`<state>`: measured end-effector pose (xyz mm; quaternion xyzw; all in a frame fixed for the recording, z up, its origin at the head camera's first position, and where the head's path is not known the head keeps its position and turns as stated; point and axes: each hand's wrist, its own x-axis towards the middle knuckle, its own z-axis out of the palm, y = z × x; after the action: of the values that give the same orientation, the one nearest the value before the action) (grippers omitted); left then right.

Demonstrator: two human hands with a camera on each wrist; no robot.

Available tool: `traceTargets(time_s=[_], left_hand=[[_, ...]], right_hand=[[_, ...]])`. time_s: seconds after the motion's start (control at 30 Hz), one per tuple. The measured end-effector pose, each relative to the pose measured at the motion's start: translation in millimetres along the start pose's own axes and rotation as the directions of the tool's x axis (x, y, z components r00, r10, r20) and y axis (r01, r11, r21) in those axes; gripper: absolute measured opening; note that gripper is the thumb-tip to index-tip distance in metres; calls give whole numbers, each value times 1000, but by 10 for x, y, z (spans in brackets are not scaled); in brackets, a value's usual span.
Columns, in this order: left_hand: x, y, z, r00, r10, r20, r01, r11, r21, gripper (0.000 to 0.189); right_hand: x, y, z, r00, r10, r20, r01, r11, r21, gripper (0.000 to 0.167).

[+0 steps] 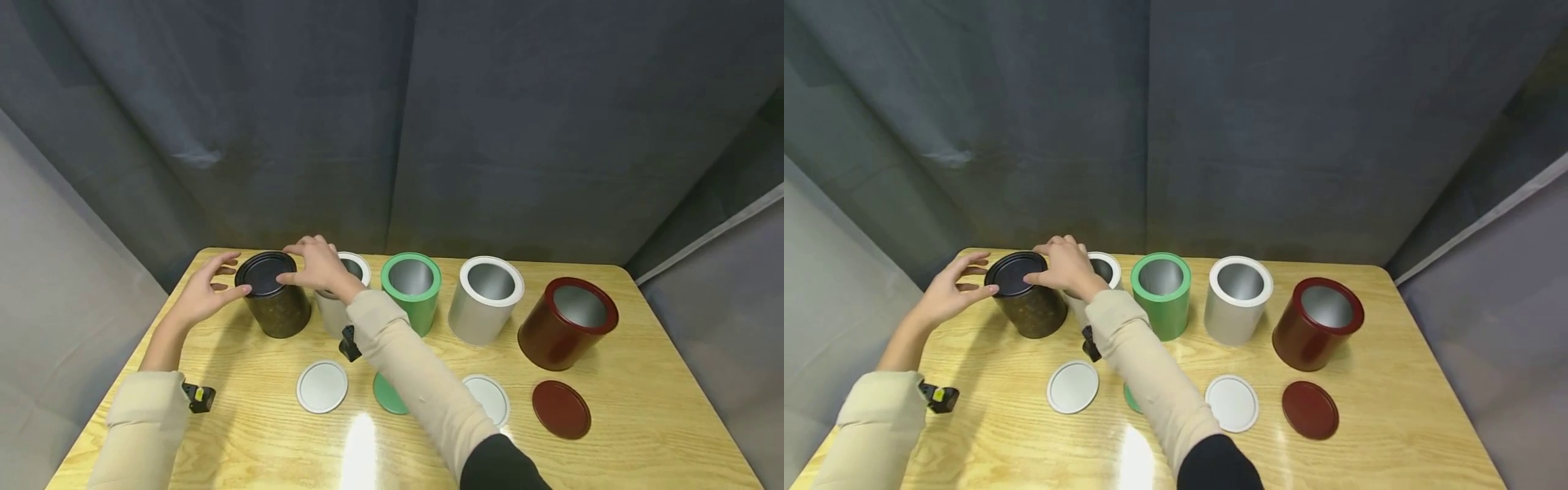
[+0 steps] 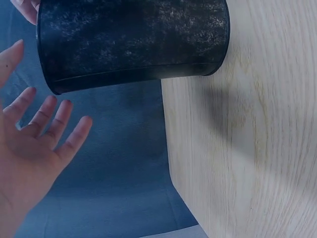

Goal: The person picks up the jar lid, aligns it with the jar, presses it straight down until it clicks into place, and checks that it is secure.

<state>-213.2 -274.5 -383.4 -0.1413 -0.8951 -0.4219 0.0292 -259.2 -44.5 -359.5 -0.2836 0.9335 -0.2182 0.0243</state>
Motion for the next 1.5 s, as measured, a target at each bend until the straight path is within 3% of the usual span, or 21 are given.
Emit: traceTargets(time_s=[0.37,0.6,0.7,0.83,0.93,1.3,1.5], left_hand=[[-142,61,36,992,96,-84,-90,994,63,66],[-305,466,31,981,152,-121,-143,987,77,61],[-316,412,45,976,179,-126,-173,983,62,62],[-318,200,91,975,188,-120,-183,982,46,64],[-347,172,122,975,191,-112,-188,981,41,63],[-443,263,254,964,242,-112,-242,970,13,66],[-550,490,281,963,243,-112,-243,970,16,67]], right_hand=[[-119,-35,-45,997,-36,-65,40,998,52,60],[-199,-58,-73,995,-43,-87,49,996,73,57],[-242,-83,-87,995,-42,-93,50,995,89,57],[-308,-118,-96,995,-40,-96,49,994,96,59],[-352,-136,-99,992,-61,-110,71,994,86,59],[-549,-134,-78,983,-129,-134,147,979,141,58],[-682,-106,-28,979,-130,-157,158,970,182,60]])
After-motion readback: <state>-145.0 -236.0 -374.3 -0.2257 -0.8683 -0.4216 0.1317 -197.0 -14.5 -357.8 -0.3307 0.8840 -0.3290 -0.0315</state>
